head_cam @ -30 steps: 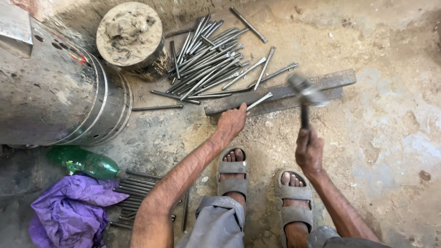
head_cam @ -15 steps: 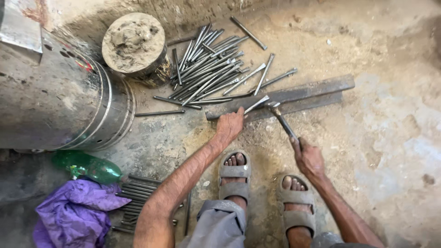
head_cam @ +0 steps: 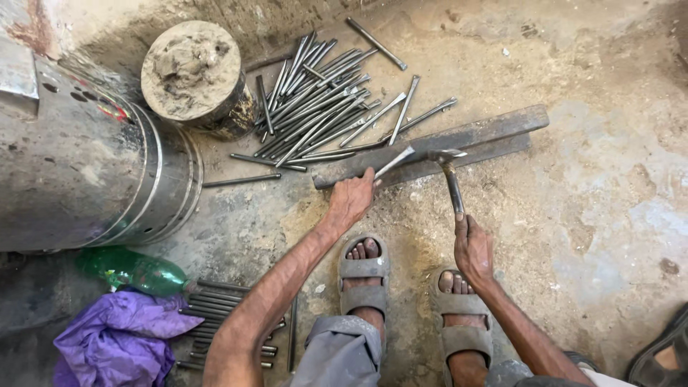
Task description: The person repeatedly picks up metal rods, places them on a metal bar, and strikes them with a hammer to shape the ends. The person works on multiple rods one at a time, placing finished pieces aside.
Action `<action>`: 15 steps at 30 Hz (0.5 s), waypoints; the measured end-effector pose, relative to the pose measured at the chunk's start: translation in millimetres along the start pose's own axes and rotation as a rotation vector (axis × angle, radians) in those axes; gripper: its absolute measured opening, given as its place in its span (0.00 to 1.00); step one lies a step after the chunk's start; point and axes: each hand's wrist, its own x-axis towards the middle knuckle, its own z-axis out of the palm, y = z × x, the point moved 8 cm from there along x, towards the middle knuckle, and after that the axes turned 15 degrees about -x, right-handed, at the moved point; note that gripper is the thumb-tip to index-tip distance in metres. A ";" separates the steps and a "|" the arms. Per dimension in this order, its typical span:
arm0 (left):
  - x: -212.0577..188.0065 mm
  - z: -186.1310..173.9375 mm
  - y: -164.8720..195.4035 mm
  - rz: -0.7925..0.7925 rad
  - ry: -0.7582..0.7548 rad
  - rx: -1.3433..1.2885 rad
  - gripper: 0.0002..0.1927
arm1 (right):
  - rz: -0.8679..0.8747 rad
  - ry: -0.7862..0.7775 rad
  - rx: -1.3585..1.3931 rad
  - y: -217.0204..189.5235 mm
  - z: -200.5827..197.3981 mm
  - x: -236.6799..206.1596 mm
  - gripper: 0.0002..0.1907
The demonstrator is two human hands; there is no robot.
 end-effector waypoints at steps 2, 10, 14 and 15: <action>-6.7 1.9 6.9 0.065 -0.040 -0.055 0.14 | 0.009 0.003 0.033 4.9 -0.8 1.1 0.31; -31.2 14.3 61.3 0.090 -0.204 -0.669 0.15 | 0.064 -0.040 0.058 2.2 -7.1 1.8 0.34; -40.2 -15.7 105.3 0.136 -0.107 -0.880 0.16 | 0.046 -0.014 0.078 -1.4 -13.1 1.6 0.34; -41.6 -27.1 116.5 0.152 -0.080 -0.906 0.17 | 0.038 0.000 0.068 -1.6 -14.3 1.4 0.34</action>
